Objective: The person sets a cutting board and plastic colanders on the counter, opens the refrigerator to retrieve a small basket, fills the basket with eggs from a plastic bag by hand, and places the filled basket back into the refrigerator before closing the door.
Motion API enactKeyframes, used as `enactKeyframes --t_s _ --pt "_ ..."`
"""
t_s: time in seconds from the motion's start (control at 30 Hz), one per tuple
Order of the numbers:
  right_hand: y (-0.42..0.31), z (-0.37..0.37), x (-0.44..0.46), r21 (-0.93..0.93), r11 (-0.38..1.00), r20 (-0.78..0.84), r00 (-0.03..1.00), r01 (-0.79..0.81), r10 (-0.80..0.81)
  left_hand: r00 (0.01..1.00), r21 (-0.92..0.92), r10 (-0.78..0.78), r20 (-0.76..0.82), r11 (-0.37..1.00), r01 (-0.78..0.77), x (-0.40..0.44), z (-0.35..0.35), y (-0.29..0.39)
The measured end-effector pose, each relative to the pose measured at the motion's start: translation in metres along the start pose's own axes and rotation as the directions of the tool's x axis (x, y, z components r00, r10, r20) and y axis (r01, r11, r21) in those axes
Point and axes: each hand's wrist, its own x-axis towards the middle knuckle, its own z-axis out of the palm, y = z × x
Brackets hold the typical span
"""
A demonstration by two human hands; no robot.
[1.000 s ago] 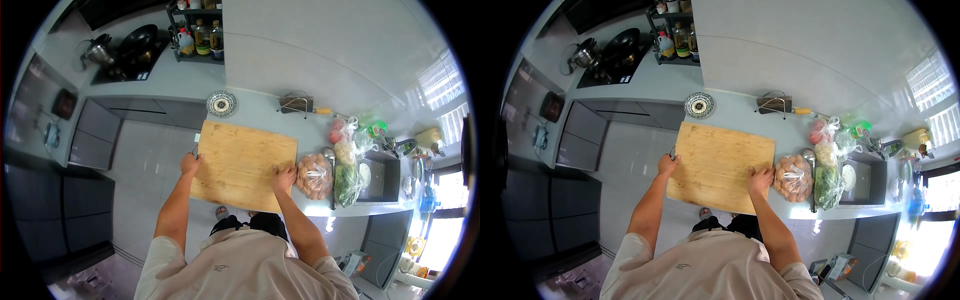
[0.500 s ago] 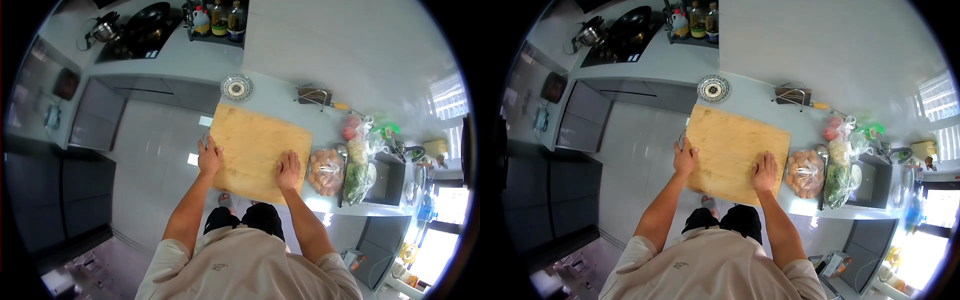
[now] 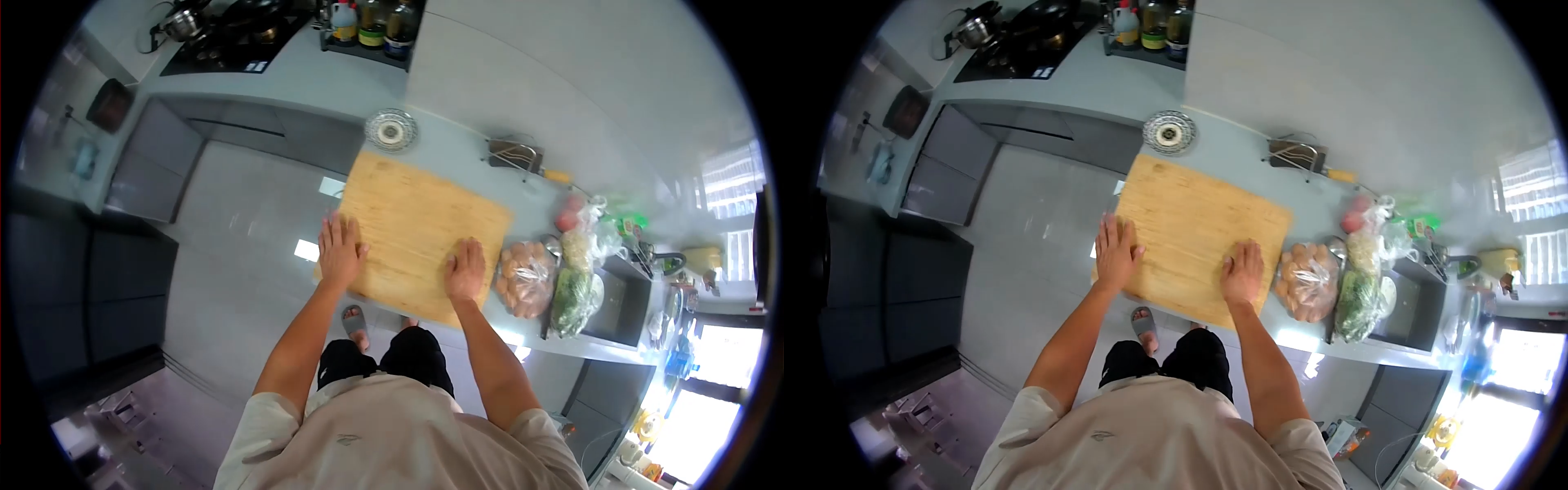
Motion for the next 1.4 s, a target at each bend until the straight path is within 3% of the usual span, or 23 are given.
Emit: enactKeyframes --t_s 0.07,0.13,0.2,0.3,0.33,0.4,0.57,0.67,0.7,0.8,0.9,0.97,1.13,1.4 --pt "0.000 -0.001 -0.001 0.011 1.000 0.010 1.000 -0.012 0.012 0.995 -0.017 0.061 0.080 0.998 -0.060 -0.030 0.015 0.018" --pt "0.005 0.000 -0.004 0.007 1.000 -0.023 1.000 0.011 -0.011 0.997 0.041 0.029 0.071 0.999 -0.032 -0.035 0.022 0.030" --pt "0.008 -0.012 -0.002 0.123 0.992 0.010 0.999 0.029 -0.030 0.996 0.062 -0.014 0.085 0.998 0.008 -0.035 0.011 0.040" --pt "0.027 -0.043 -0.001 0.304 0.952 0.057 0.997 0.025 -0.044 0.973 0.008 -0.010 0.232 1.000 0.008 -0.032 -0.001 0.064" --pt "0.028 -0.059 0.000 0.365 0.931 0.076 0.996 0.015 -0.046 0.974 -0.038 0.071 0.213 0.997 -0.064 -0.035 0.003 0.074" --pt "0.044 -0.095 0.001 0.358 0.933 -0.059 0.998 0.024 -0.003 0.961 -0.129 0.220 0.167 0.971 -0.200 -0.044 0.016 0.100" --pt "0.133 -0.149 0.002 0.243 0.962 -0.263 0.946 -0.127 0.191 0.950 -0.325 0.300 0.085 0.910 -0.258 -0.082 0.009 0.199" --pt "0.188 -0.147 -0.014 0.145 0.949 -0.139 0.944 -0.279 0.299 0.926 -0.466 0.369 0.076 0.834 -0.294 -0.089 0.012 0.239" --pt "0.198 -0.156 -0.018 0.104 0.949 0.033 0.955 -0.297 0.295 0.915 -0.519 0.394 0.082 0.801 -0.298 -0.090 0.015 0.252" --pt "0.207 -0.162 -0.024 0.038 0.986 0.043 0.986 -0.161 0.159 0.872 -0.546 0.489 0.030 0.739 -0.395 -0.083 0.025 0.293" --pt "0.209 -0.182 -0.011 -0.053 0.993 0.228 0.967 -0.104 0.113 0.861 -0.541 0.509 -0.020 0.718 -0.437 -0.074 0.034 0.341" --pt "0.219 -0.177 0.000 -0.069 0.997 0.299 0.953 -0.038 0.057 0.865 -0.428 0.502 -0.002 0.781 -0.454 -0.071 0.047 0.365" --pt "0.237 -0.180 0.011 0.191 0.973 0.366 0.929 -0.132 0.054 0.857 -0.305 0.514 0.037 0.822 -0.480 -0.056 0.053 0.396" --pt "0.251 -0.200 0.027 0.517 0.847 0.304 0.952 -0.125 -0.045 0.886 -0.398 0.456 -0.084 0.800 -0.450 -0.052 0.061 0.413"
